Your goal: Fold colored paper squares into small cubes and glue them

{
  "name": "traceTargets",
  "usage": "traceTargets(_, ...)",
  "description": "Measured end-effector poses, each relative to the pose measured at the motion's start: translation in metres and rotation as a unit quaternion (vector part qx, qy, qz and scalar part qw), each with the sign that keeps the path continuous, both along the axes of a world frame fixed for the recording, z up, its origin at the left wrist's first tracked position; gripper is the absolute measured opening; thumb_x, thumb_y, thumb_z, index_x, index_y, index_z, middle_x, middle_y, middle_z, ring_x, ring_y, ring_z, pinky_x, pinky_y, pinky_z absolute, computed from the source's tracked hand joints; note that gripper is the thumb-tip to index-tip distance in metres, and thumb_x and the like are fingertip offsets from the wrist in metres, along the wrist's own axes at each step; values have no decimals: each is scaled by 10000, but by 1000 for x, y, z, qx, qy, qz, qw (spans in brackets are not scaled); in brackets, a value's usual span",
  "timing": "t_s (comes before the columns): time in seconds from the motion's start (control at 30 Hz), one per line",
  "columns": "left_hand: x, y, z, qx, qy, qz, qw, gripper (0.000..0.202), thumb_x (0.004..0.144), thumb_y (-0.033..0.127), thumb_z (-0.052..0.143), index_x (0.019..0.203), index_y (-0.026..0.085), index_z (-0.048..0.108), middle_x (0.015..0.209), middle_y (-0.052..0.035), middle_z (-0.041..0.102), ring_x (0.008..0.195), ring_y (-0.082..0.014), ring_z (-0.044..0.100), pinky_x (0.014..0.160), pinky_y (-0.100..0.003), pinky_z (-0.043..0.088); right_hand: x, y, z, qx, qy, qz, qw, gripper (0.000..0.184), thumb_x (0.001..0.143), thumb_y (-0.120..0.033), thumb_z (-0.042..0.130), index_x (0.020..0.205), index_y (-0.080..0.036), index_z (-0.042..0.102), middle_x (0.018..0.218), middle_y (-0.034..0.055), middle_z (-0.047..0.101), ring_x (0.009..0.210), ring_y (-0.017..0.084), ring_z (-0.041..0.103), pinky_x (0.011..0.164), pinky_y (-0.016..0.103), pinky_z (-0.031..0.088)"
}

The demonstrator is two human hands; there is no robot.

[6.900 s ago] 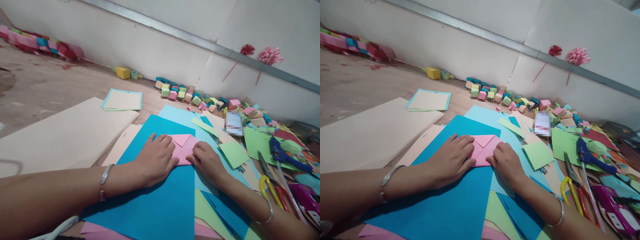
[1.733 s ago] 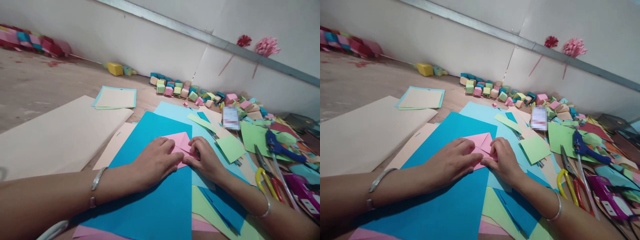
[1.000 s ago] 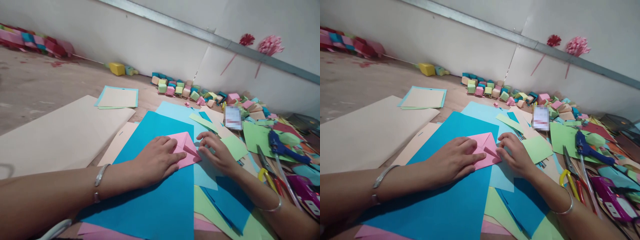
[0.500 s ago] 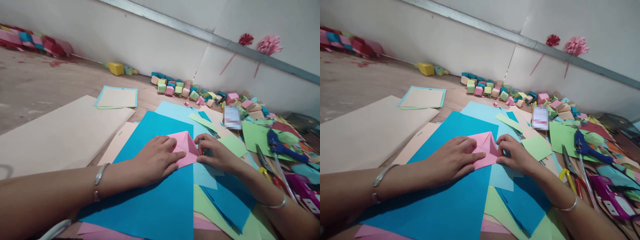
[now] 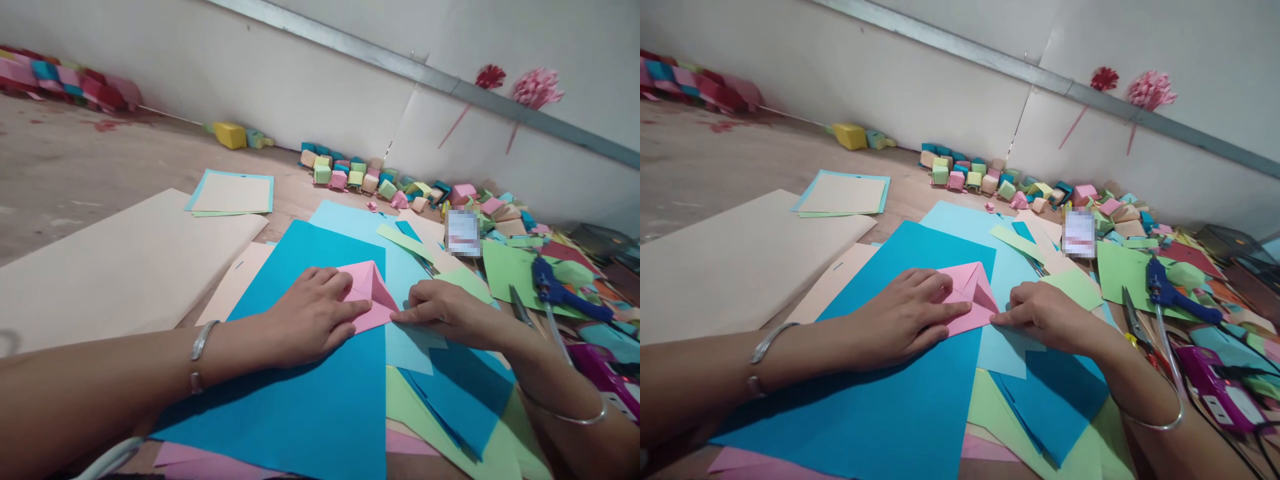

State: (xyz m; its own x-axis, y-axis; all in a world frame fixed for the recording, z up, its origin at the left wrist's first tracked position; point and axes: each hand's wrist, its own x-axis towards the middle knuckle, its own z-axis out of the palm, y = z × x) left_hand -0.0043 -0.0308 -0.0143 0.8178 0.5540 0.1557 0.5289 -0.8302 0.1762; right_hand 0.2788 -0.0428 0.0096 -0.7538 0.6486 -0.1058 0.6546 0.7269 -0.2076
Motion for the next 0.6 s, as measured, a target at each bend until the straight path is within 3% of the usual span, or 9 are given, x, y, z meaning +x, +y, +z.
traceTargets(0.23, 0, -1, 1, 2, 4, 1, 1000, 357, 946, 406, 454, 1277, 340, 569, 1069, -73, 548, 1055, -284, 471, 871, -420, 341, 8, -2, 12, -44, -34, 22, 998, 295, 991, -289, 448, 1073, -321, 729, 760, 25, 602, 686, 142, 514, 630, 274, 320)
traceTargets(0.37, 1, -1, 1, 2, 7, 5, 1000, 363, 945, 409, 454, 1286, 347, 562, 1078, -71, 546, 1059, -283, 470, 866, -417, 342, -2, -9, 13, -41, -20, 11, 999, 335, 999, -247, 407, 1232, -295, 642, 827, 47, 612, 738, 146, 527, 651, 268, 329)
traceTargets(0.47, 1, 0, 0, 2, 11, 4, 1000, 361, 945, 411, 451, 1283, 352, 563, 1082, -70, 545, 1058, -285, 469, 855, -417, 342, -9, -14, 13, -18, -56, 4, 998, 352, 1005, -295, 396, 1303, -294, 584, 734, 26, 581, 655, 147, 489, 595, 268, 288)
traceTargets(0.6, 0, 0, -1, 6, 10, 4, 1000, 365, 944, 421, 454, 1286, 350, 559, 1081, -74, 543, 1068, -291, 463, 858, -424, 339, -15, -17, 13, -39, -45, 16, 998, 312, 1008, -312, 399, 1189, -271, 650, 739, 23, 580, 659, 140, 482, 600, 266, 299)
